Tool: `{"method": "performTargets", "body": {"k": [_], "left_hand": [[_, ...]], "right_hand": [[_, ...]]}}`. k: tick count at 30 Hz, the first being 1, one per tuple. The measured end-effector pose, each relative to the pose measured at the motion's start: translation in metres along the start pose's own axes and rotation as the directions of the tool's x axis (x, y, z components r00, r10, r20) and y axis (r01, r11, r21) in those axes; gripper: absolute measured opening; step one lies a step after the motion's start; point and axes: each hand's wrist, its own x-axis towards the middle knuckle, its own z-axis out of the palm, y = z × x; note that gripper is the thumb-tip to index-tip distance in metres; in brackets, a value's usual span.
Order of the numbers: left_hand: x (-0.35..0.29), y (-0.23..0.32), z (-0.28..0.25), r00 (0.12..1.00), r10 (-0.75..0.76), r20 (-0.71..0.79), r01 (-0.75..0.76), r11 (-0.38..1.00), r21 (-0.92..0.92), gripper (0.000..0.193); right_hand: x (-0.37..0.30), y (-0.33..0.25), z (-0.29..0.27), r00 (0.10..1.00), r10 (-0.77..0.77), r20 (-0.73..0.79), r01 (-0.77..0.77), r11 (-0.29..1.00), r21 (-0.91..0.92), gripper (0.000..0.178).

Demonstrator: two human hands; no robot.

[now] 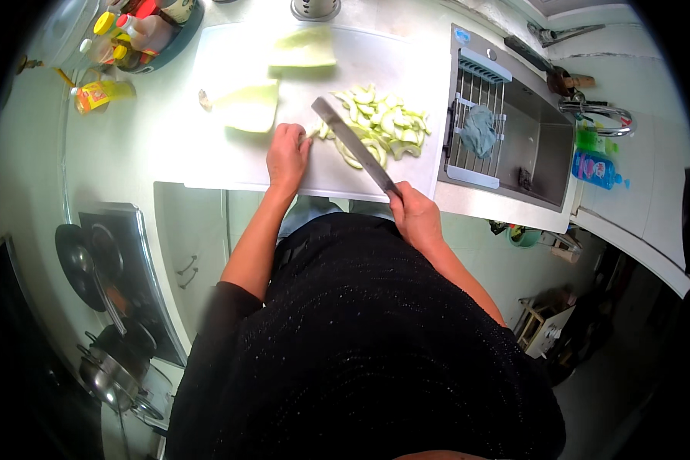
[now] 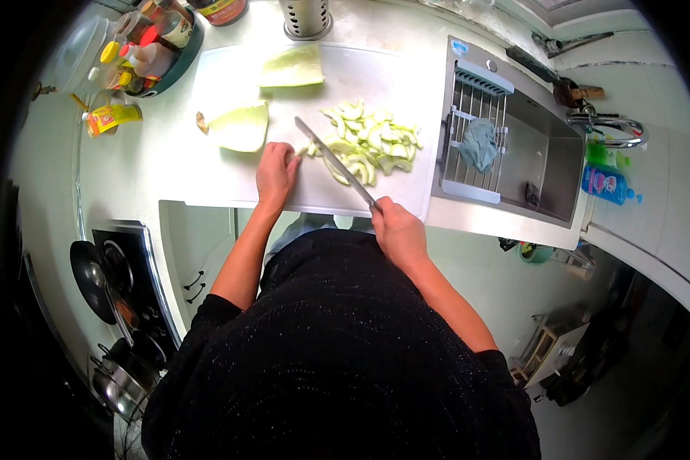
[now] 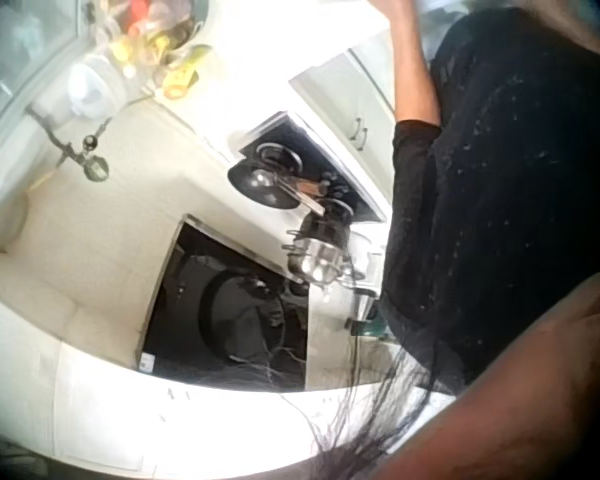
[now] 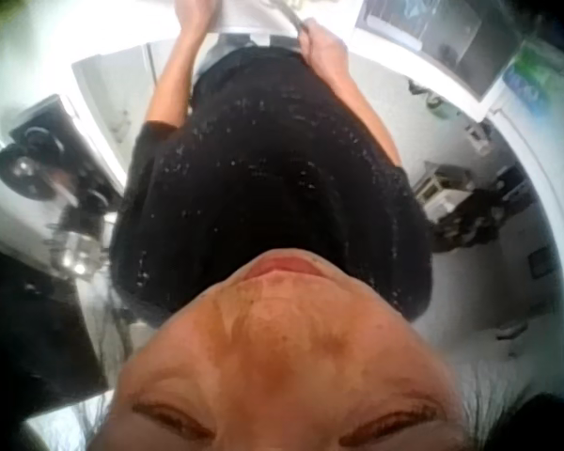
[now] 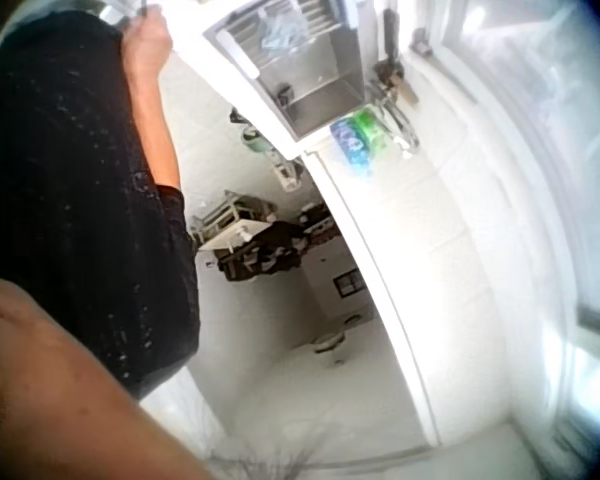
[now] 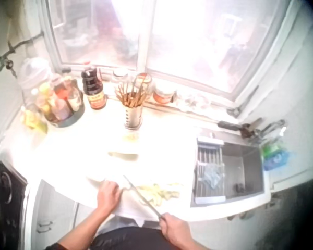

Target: The person slices a light green vegetable into thin strips on a white cutting board using a knife. The person repeatedly cuts the vegetable and gathers the pieces into a pile.

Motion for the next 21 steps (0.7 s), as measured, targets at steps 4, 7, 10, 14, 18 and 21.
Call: {"method": "performTargets", "body": {"k": [4, 7, 10, 14, 18, 21], "left_hand": [[0.018, 0.009, 0.004, 0.948, 0.284, -0.144, -0.271, 0.957, 0.105, 0.033], [0.027, 0.032, 0.004, 0.939, 0.341, -0.053, -0.339, 0.94, 0.041, 0.035], [0.029, 0.036, 0.022, 0.955, 0.274, 0.11, -0.271, 0.962, -0.042, 0.033], [0.038, 0.045, 0.036, 0.94, 0.289, 0.182, -0.305, 0.95, 0.063, 0.029], [0.044, 0.051, 0.042, 0.921, 0.33, 0.206, -0.349, 0.935, 0.063, 0.028], [0.043, 0.058, 0.041, 0.908, 0.324, 0.266, -0.362, 0.926, 0.107, 0.027]], "right_hand": [[0.001, -0.007, -0.023, 0.989, 0.073, -0.129, -0.068, 0.997, 0.045, 0.011], [0.0, 0.001, -0.032, 0.978, 0.092, -0.186, -0.087, 0.996, 0.03, 0.011], [-0.004, 0.009, -0.037, 0.974, 0.088, -0.209, -0.088, 0.996, 0.007, 0.013], [-0.013, 0.015, -0.038, 0.971, 0.105, -0.214, -0.106, 0.994, 0.009, 0.014], [-0.022, 0.018, -0.036, 0.971, 0.126, -0.204, -0.123, 0.992, 0.027, 0.015], [-0.023, 0.021, -0.036, 0.971, 0.145, -0.188, -0.141, 0.989, 0.036, 0.014]]}}
